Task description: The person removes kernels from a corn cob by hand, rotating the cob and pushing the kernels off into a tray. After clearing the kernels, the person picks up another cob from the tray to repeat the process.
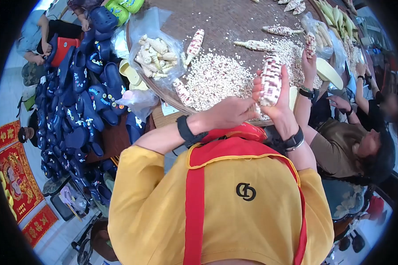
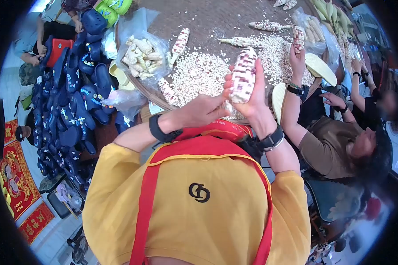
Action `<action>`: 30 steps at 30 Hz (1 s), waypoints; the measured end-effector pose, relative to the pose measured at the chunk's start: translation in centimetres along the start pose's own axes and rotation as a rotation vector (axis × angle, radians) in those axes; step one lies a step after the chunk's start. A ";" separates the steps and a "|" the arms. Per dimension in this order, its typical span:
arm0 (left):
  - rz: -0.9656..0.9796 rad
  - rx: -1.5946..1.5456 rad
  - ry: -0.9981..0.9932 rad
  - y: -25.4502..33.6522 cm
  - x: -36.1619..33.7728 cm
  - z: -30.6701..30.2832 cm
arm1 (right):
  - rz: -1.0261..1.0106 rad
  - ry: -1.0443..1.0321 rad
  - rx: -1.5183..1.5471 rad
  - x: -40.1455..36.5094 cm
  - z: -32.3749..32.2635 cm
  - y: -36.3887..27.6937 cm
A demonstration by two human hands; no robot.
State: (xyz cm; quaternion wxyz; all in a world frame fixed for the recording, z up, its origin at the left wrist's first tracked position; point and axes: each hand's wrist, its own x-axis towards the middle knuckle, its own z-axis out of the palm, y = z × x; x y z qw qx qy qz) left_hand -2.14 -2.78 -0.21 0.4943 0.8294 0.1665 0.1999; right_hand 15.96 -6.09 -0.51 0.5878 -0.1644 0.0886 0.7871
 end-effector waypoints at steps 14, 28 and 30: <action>-0.038 -0.171 0.001 -1.7 0.2 -2.7 | -0.096 0.193 -0.177 0.3 -1.2 -1.2; -0.334 -0.954 0.490 -0.7 2.0 -2.0 | 0.035 -0.110 -0.181 0.2 -0.7 0.4; -0.264 -0.733 0.553 -3.1 2.2 -1.1 | 0.059 -0.176 -0.167 0.3 -0.6 0.5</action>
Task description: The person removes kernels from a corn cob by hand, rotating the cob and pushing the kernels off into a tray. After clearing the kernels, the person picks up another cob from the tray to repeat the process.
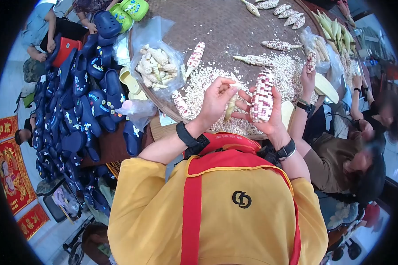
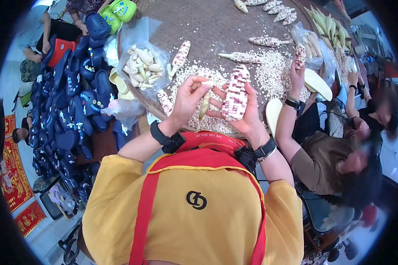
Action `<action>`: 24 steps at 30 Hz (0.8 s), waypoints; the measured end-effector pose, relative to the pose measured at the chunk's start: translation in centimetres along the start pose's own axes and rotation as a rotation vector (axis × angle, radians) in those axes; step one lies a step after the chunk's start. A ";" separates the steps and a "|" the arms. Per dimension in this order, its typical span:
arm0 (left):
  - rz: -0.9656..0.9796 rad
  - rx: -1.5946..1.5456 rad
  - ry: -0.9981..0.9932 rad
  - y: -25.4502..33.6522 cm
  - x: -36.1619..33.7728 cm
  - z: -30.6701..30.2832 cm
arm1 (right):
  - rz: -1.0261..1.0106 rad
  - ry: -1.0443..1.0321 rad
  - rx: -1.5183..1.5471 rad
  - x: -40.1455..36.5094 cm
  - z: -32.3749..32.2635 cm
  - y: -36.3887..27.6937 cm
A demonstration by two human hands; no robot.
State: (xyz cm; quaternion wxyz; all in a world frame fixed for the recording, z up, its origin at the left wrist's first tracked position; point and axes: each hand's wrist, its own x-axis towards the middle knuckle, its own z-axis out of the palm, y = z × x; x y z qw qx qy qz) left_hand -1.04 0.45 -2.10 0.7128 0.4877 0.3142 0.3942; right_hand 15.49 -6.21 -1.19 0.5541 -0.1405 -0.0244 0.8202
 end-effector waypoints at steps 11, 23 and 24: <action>0.004 0.163 0.015 -1.1 0.5 0.6 | 0.004 0.245 -0.195 -0.3 0.2 0.6; -0.108 0.156 -0.144 0.5 1.7 -0.9 | -0.016 0.194 -0.210 -1.1 1.9 -0.3; -0.109 0.160 -0.153 0.8 1.7 -0.8 | -0.020 0.230 -0.229 -1.2 2.5 -0.3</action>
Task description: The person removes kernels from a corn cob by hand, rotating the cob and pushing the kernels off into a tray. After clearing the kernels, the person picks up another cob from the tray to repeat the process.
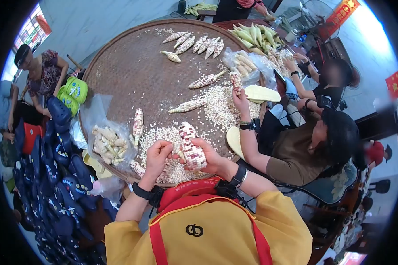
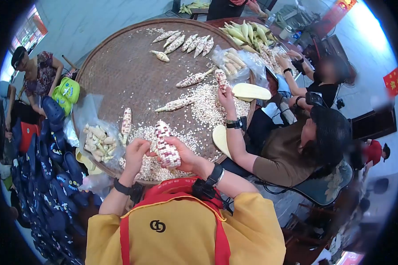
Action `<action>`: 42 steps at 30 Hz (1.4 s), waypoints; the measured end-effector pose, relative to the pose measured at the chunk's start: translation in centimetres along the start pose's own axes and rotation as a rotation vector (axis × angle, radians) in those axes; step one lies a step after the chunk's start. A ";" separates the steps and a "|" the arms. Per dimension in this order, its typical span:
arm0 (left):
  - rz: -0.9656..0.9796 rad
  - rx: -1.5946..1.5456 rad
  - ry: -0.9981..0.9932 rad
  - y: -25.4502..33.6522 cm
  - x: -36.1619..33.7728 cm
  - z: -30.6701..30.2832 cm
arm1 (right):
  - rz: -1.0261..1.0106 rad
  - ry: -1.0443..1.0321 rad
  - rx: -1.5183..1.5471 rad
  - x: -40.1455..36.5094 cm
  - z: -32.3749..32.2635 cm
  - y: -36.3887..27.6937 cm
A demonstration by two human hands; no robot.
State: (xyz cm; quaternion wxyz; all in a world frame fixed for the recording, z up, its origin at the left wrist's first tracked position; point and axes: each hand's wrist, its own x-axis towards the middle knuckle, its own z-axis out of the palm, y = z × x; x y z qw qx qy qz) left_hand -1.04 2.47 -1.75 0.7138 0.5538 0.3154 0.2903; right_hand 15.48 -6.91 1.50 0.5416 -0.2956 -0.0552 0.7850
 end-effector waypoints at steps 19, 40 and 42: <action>-0.314 -0.133 -0.089 -2.2 -0.5 0.6 | -0.174 0.146 0.014 1.5 -1.4 1.2; -0.285 0.250 0.662 -11.1 -0.6 -20.5 | 0.184 0.113 -0.229 0.3 -4.6 0.9; -0.328 0.142 0.772 -8.0 -0.5 -23.5 | 0.168 0.166 -0.187 0.4 -5.4 0.5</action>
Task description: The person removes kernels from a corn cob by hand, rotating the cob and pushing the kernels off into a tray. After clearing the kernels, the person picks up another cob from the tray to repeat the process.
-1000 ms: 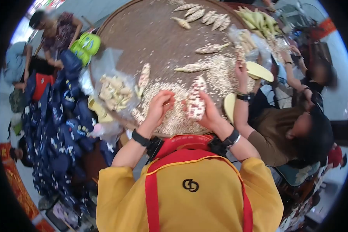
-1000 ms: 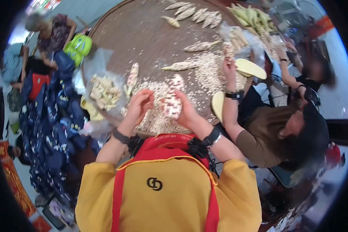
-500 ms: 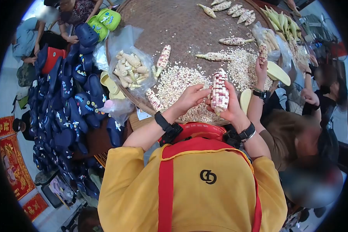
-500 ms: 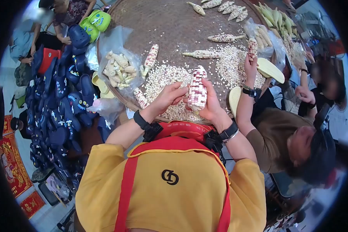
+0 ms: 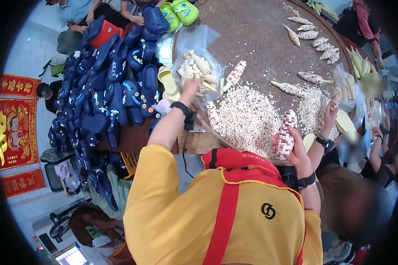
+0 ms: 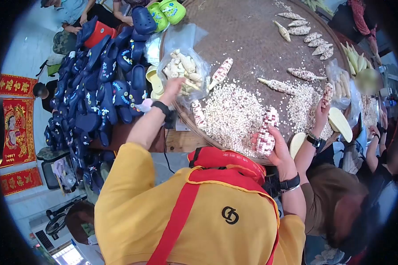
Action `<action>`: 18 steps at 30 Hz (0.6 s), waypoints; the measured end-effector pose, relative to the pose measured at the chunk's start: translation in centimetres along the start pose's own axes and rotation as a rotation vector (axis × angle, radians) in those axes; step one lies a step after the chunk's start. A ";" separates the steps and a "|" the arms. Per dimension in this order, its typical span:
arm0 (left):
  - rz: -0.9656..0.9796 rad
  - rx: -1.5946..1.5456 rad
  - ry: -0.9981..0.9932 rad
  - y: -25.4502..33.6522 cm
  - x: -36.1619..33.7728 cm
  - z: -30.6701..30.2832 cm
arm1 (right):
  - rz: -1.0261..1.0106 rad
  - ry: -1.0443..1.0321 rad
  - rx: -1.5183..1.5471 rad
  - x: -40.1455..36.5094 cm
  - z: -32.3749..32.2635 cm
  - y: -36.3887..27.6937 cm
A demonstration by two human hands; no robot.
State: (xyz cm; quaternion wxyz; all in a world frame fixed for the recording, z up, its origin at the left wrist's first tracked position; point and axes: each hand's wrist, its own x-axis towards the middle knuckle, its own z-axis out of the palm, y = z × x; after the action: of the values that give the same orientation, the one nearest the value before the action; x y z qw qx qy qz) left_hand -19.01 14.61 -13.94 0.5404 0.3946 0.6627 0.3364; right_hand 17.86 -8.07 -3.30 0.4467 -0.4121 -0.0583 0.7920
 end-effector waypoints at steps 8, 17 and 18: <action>0.305 0.703 0.326 2.5 10.2 -3.3 | -0.040 0.118 -0.094 -0.9 0.9 0.0; -0.063 -0.145 -0.325 -0.4 1.8 6.3 | -0.110 0.049 0.142 0.7 1.3 -0.7; -0.121 -0.210 -0.389 -1.5 0.8 7.4 | -0.098 0.044 0.126 1.1 1.0 -0.6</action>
State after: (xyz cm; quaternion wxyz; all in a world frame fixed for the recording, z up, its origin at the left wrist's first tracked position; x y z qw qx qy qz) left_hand -12.11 14.74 -16.95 0.7152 0.3531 0.5299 0.2880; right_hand 17.28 -6.63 -3.06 0.5110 -0.3969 -0.0187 0.7622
